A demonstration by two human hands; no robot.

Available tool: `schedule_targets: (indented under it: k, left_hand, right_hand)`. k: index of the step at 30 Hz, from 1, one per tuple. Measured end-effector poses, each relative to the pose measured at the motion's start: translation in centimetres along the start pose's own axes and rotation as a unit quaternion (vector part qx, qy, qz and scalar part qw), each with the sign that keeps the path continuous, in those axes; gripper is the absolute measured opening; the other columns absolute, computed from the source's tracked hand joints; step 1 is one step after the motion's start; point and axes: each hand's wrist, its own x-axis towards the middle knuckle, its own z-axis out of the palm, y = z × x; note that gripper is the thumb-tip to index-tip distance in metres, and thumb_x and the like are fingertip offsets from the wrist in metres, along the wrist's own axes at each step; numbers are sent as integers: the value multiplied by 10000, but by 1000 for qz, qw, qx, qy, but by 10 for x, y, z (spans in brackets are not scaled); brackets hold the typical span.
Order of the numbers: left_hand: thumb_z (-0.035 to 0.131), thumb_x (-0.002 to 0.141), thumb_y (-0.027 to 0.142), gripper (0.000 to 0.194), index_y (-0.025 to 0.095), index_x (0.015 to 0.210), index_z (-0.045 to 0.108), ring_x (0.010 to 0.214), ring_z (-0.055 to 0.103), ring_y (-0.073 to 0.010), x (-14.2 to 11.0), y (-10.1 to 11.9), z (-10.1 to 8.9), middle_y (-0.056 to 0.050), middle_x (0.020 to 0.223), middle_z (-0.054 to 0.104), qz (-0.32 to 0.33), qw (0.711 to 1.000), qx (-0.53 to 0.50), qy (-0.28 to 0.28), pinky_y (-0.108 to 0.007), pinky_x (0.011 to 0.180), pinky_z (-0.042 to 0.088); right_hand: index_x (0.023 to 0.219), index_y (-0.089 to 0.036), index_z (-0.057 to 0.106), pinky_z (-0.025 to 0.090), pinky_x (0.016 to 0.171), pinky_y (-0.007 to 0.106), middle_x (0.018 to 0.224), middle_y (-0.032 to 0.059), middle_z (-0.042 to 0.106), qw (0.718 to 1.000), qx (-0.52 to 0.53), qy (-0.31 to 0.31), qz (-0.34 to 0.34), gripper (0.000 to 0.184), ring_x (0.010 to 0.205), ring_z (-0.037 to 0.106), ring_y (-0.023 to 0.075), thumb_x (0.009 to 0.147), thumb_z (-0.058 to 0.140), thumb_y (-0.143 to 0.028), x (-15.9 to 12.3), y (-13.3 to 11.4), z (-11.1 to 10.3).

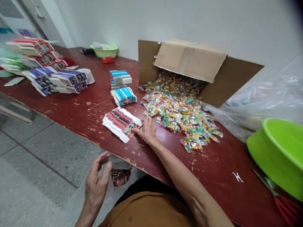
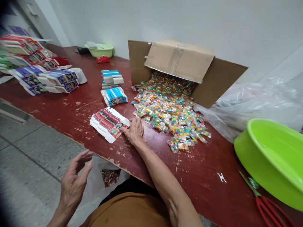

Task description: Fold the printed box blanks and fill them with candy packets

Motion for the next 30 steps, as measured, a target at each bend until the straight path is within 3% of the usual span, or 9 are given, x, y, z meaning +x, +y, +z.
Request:
schedule_targets:
  k: [4, 7, 9, 12, 15, 17, 22, 27, 30]
  left_hand:
    - [693, 875, 428, 537, 250, 1362, 552, 1300, 552, -292, 12, 37, 6, -120, 1393, 606, 119, 992, 25, 45, -420, 1188, 334]
    - [742, 832, 454, 572, 242, 1340, 585, 1285, 564, -306, 18, 67, 12, -119, 1380, 629, 107, 994, -26, 12, -419, 1157, 373]
    - [736, 820, 518, 532, 222, 1255, 652, 1169, 645, -324, 14, 84, 18, -128, 1275, 701, 5, 984, -131, -125, -432, 1034, 486]
    - [781, 767, 527, 485, 163, 1085, 734, 960, 735, -332, -2, 96, 33, -155, 1064, 779, -151, 880, -255, -372, -427, 871, 559]
    - [828, 728, 478, 453, 142, 1023, 756, 731, 749, -268, -16, 95, 47, -105, 830, 774, -200, 797, -300, -485, -415, 824, 567]
    - [833, 725, 479, 421, 130, 952, 769, 643, 724, -222, -20, 94, 53, -73, 733, 740, -193, 796, -301, -488, -376, 774, 572]
    - [862, 712, 461, 373, 116, 682, 722, 544, 688, -175, -23, 104, 56, -69, 617, 707, -164, 849, -245, -439, -274, 602, 554]
    - [891, 705, 381, 311, 154, 847, 732, 509, 712, -199, -24, 109, 57, -44, 661, 754, -186, 885, -276, -327, -276, 517, 560]
    - [911, 674, 401, 356, 142, 828, 721, 508, 702, -187, -24, 103, 62, -45, 655, 754, -183, 901, -270, -284, -266, 518, 560]
  right_hand:
    - [975, -190, 592, 479, 904, 367, 1002, 48, 633, 976, 214, -4, 42, 263, 976, 593, 210, 808, 698, -363, -6, 4, -18]
    - [904, -192, 594, 497, 754, 290, 822, -2, 637, 954, 292, -68, 10, 307, 764, 599, 154, 818, 690, -471, -24, 2, -49]
    - [901, -194, 612, 492, 769, 282, 852, -3, 661, 892, 420, -166, -39, 395, 771, 604, 145, 740, 800, -502, -42, 0, -69]
    - [881, -192, 620, 485, 763, 267, 840, -14, 664, 839, 477, -257, -49, 404, 745, 597, 123, 728, 854, -485, -68, -5, -87]
    - [902, -193, 615, 477, 727, 248, 816, -27, 650, 816, 500, -288, -43, 416, 708, 584, 104, 731, 866, -477, -83, -8, -93]
    - [911, -196, 612, 475, 720, 243, 810, -32, 642, 813, 507, -282, -47, 430, 703, 585, 101, 728, 868, -489, -86, -9, -94]
    - [950, -196, 642, 501, 748, 252, 866, -7, 665, 811, 525, -254, -43, 441, 751, 614, 116, 725, 863, -504, -91, -11, -98]
    - [1178, -239, 644, 516, 663, 236, 919, 3, 687, 804, 544, -239, -12, 561, 711, 623, 117, 710, 874, -447, -106, -12, -99]
    - [1025, -203, 687, 434, 496, 228, 677, -29, 612, 820, 495, -289, 2, 328, 503, 517, 99, 824, 758, -453, -116, -11, -93]
